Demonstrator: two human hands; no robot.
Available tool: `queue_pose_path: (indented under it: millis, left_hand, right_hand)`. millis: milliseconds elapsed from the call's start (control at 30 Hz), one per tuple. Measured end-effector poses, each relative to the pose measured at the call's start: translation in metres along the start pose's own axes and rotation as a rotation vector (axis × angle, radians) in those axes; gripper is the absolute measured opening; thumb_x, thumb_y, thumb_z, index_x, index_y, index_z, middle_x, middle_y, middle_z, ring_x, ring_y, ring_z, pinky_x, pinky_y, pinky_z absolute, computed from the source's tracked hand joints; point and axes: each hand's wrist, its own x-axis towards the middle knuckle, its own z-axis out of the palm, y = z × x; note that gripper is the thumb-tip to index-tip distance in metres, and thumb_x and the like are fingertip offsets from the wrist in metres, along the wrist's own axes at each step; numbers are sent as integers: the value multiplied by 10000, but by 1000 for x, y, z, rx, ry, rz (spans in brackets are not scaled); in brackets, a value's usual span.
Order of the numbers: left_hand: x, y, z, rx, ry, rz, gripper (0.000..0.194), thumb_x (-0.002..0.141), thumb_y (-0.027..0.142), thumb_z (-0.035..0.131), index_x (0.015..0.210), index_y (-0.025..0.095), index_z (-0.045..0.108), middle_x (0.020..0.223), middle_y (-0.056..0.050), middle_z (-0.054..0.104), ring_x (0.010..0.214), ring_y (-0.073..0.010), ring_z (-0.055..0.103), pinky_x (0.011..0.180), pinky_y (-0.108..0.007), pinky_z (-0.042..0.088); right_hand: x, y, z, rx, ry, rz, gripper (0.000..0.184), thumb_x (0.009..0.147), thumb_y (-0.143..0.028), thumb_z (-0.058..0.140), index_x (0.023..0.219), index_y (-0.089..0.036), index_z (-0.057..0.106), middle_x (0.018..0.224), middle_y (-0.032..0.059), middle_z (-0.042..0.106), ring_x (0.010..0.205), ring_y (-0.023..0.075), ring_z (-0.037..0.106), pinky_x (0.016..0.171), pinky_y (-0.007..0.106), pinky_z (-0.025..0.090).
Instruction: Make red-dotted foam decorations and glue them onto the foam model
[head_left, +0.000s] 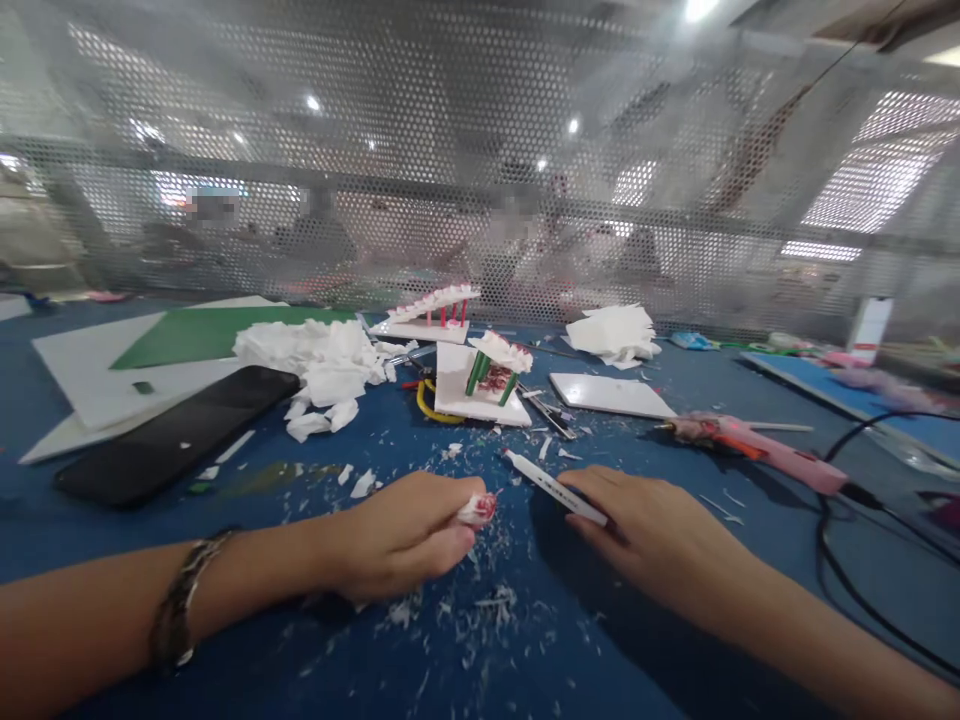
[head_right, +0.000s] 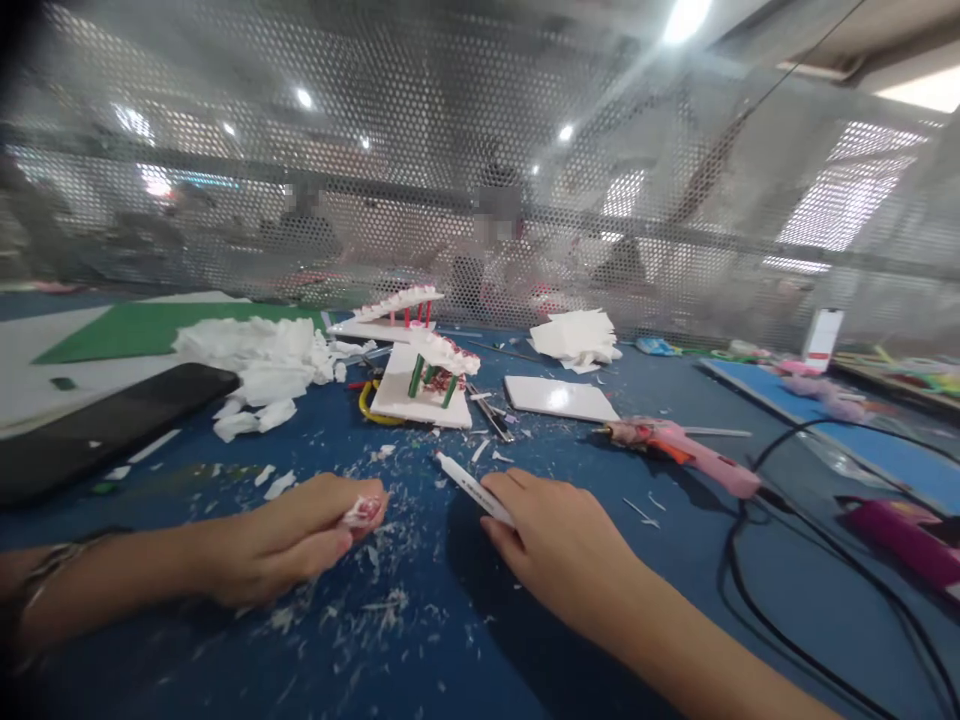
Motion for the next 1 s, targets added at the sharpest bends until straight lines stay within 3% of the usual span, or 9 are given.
queue_pose_path:
  millis: [100,233,367,533,633,800,1000]
  left_hand:
    - [-1,-2,2,15,-13,49,199,801,330,249,658,192,269,593,12,367,515,-120,317,497,-253,256]
    - [-1,0,3,17,-35,88,240,830,280,142,619,194,217,569,16,334,510,-121,318,520,-263,261]
    - [-2,3,3,79,-52,110,255,842,252,155,605,194,230,557,16,361,513,-121,339,523,-254,275]
    - [-3,5,3,132,-64,157,253,828,224,212,585,192,275,545,10,394,523,-125,374,522,-241,300]
    - [-4,5,3,169,-78,147,253,824,220,228,576,191,273,533,13,389,515,-122,377,517,-234,299]
    - [-5,0,2,204,-11,132,310,845,288,183,564,192,268,518,9,396,503,-124,385,502,-232,286]
    - [-5,-6,4,218,19,156,321,847,298,198,557,190,284,501,16,392,482,-118,391,482,-221,281]
  right_hand:
    - [1,-2,-3,29,-9,-4,186,809,-225,416,904,-209,575,789,27,630,701,164,594,604,286,443]
    - [5,0,-6,33,43,-36,280,848,-156,302,918,-183,572,886,61,615,826,178,587,693,311,437]
    - [15,-6,-12,-44,13,-69,294,849,-136,284,909,-169,570,913,72,632,858,182,586,717,306,424]
    - [55,-42,-26,-239,-21,-244,203,827,-200,371,900,-174,559,855,61,646,764,191,607,595,275,412]
    - [92,-67,-25,-319,-19,-368,254,847,-156,316,975,-161,535,957,81,610,891,183,569,629,255,411]
    - [130,-82,-9,-415,-44,-300,276,778,-40,369,994,-47,543,1000,200,553,868,260,577,600,315,435]
    - [127,-69,-12,-471,-137,-240,245,781,-83,447,1007,-93,541,1011,155,550,874,220,577,627,278,455]
